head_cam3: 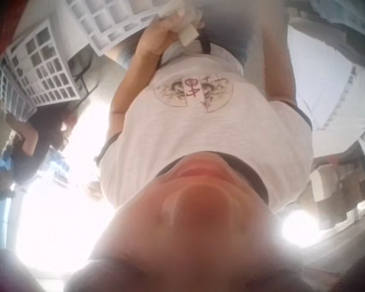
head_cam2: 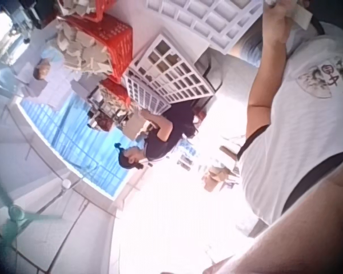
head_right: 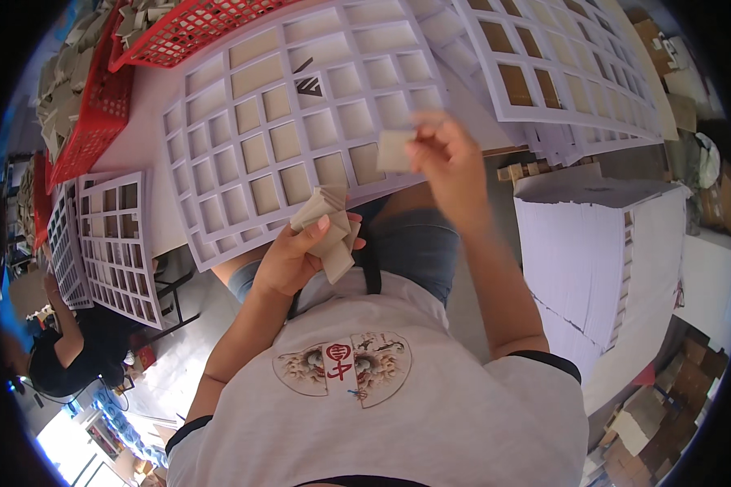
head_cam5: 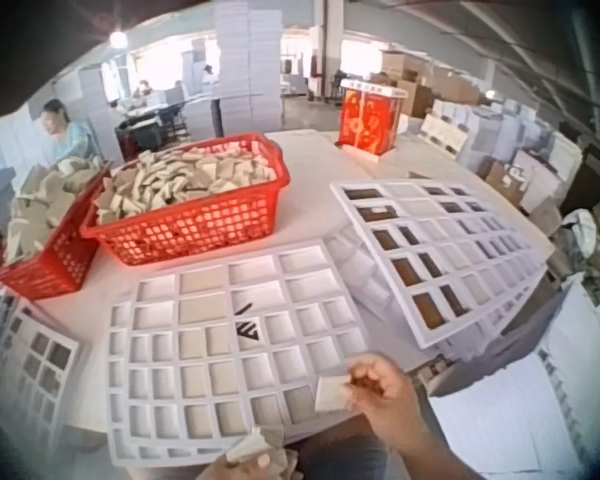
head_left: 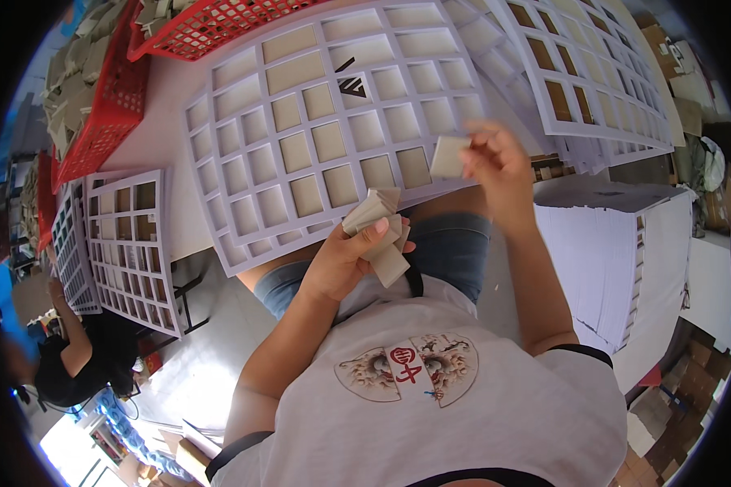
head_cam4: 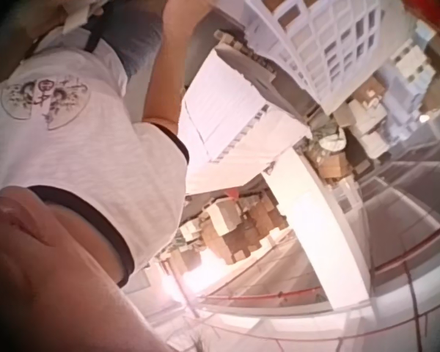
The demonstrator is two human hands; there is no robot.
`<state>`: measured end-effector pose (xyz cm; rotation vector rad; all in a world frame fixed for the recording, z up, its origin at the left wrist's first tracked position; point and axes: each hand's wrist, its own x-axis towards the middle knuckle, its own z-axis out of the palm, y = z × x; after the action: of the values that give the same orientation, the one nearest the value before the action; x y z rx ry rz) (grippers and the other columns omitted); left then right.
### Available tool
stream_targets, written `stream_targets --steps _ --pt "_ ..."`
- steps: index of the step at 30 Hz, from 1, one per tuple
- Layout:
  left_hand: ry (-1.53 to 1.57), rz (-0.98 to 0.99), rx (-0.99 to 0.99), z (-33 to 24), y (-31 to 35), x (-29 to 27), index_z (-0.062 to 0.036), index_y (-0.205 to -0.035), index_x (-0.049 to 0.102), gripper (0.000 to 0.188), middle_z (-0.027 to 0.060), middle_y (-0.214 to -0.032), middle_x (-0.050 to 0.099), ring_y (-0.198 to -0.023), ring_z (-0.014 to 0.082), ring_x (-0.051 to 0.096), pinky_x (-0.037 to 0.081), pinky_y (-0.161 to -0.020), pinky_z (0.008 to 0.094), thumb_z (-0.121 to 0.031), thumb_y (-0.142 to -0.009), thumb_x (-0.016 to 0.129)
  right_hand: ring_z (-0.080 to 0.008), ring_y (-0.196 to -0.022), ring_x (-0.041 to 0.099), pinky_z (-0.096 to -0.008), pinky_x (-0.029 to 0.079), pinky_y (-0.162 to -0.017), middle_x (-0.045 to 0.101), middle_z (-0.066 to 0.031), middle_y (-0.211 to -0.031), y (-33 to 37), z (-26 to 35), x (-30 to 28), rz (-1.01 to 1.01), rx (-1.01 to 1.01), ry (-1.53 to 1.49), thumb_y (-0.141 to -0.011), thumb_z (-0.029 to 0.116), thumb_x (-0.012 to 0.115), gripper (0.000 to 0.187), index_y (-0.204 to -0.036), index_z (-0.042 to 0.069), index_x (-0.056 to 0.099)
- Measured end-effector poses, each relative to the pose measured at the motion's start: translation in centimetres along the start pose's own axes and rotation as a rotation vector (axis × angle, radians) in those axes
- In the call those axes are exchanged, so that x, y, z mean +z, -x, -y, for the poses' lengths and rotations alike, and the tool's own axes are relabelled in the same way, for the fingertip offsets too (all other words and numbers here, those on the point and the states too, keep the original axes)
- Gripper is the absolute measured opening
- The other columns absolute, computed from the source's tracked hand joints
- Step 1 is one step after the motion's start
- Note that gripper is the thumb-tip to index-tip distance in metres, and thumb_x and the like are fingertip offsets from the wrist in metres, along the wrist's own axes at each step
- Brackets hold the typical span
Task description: The person places small rectangular sample blocks into the compartments of a white grid tray. They pick up blocks from a red basket and arrange them into the tray, occasionally swapping blocks between compartments to organize them by color or pattern.
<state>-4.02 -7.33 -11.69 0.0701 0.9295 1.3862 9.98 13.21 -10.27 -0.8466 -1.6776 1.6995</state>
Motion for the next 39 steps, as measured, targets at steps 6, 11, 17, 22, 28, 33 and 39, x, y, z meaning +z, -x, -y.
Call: stream_targets --steps 6,11,17,22,28,33,39 --pt "0.001 -0.004 0.015 0.0 -0.2 0.5 -0.0077 -0.139 0.045 0.061 0.0133 -0.125 0.059 -0.103 0.0285 0.065 0.055 -0.086 0.0392 -0.037 -0.090 0.069 -0.0132 -0.070 0.055 -0.0284 0.046 -0.066 0.059 -0.0061 -0.084 -2.8 -2.4 -2.1 0.183 0.003 0.396 -0.085 -0.005 0.060 0.016 -0.098 0.005 0.062" --pt "0.039 -0.035 0.052 0.0 -0.3 0.6 -0.0080 -0.138 0.047 0.059 0.0112 -0.125 0.059 -0.105 0.0278 0.065 0.055 -0.086 0.0404 -0.037 -0.091 0.068 -0.0262 -0.082 0.059 -0.0360 0.047 -0.071 0.057 -0.0121 -0.095 -2.9 -1.9 -2.6 0.301 -0.374 0.887 -0.078 -0.004 0.063 0.019 -0.096 0.004 0.063" --pt "0.033 -0.011 0.081 0.0 -0.6 0.3 -0.0089 -0.141 0.043 0.061 0.0121 -0.125 0.059 -0.106 0.0287 0.065 0.056 -0.086 0.0409 -0.044 -0.095 0.060 -0.0315 -0.093 0.058 -0.0418 0.047 -0.078 0.057 -0.0110 -0.108 -0.8 -0.1 -2.5 0.386 -0.711 1.190 -0.079 0.011 0.067 0.018 -0.094 0.002 0.064" --pt "0.098 0.028 0.064 0.1 -0.3 0.6 -0.0095 -0.142 0.042 0.059 0.0111 -0.124 0.059 -0.107 0.0261 0.065 0.056 -0.088 0.0400 -0.045 -0.097 0.056 -0.0286 -0.090 0.057 -0.0403 0.047 -0.078 0.057 -0.0116 -0.104 3.3 2.8 1.0 0.476 -0.512 0.641 -0.073 0.018 0.077 0.030 -0.097 0.005 0.066" --pt "0.054 0.060 0.039 0.5 -0.3 0.7 -0.0083 -0.144 0.039 0.059 0.0089 -0.132 0.054 -0.122 0.0204 0.055 0.052 -0.096 0.0378 -0.042 -0.098 0.056 -0.0270 -0.085 0.057 -0.0393 0.047 -0.070 0.054 -0.0069 -0.092 5.5 1.1 3.0 0.649 -0.608 0.477 -0.073 0.009 0.073 0.021 -0.088 0.007 0.060" --pt "-0.076 -0.045 0.014 1.0 -0.3 0.8 -0.0066 -0.142 0.041 0.060 0.0106 -0.130 0.057 -0.114 0.0232 0.061 0.056 -0.083 0.0337 -0.040 -0.096 0.060 -0.0244 -0.085 0.062 -0.0343 0.052 -0.074 0.062 -0.0074 -0.099 5.9 0.9 2.4 0.446 -0.341 0.296 -0.080 0.007 0.071 0.021 -0.099 0.005 0.064" --pt "-0.146 -0.093 0.017 0.0 0.8 0.7 -0.0052 -0.141 0.042 0.066 0.0167 -0.128 0.058 -0.102 0.0281 0.067 0.059 -0.064 0.0268 -0.043 -0.093 0.064 -0.0074 -0.077 0.057 -0.0210 0.046 -0.070 0.064 -0.0015 -0.088 -1.5 -2.3 -5.6 -0.088 -0.066 0.158 -0.089 0.002 0.063 0.013 -0.103 0.002 0.064"
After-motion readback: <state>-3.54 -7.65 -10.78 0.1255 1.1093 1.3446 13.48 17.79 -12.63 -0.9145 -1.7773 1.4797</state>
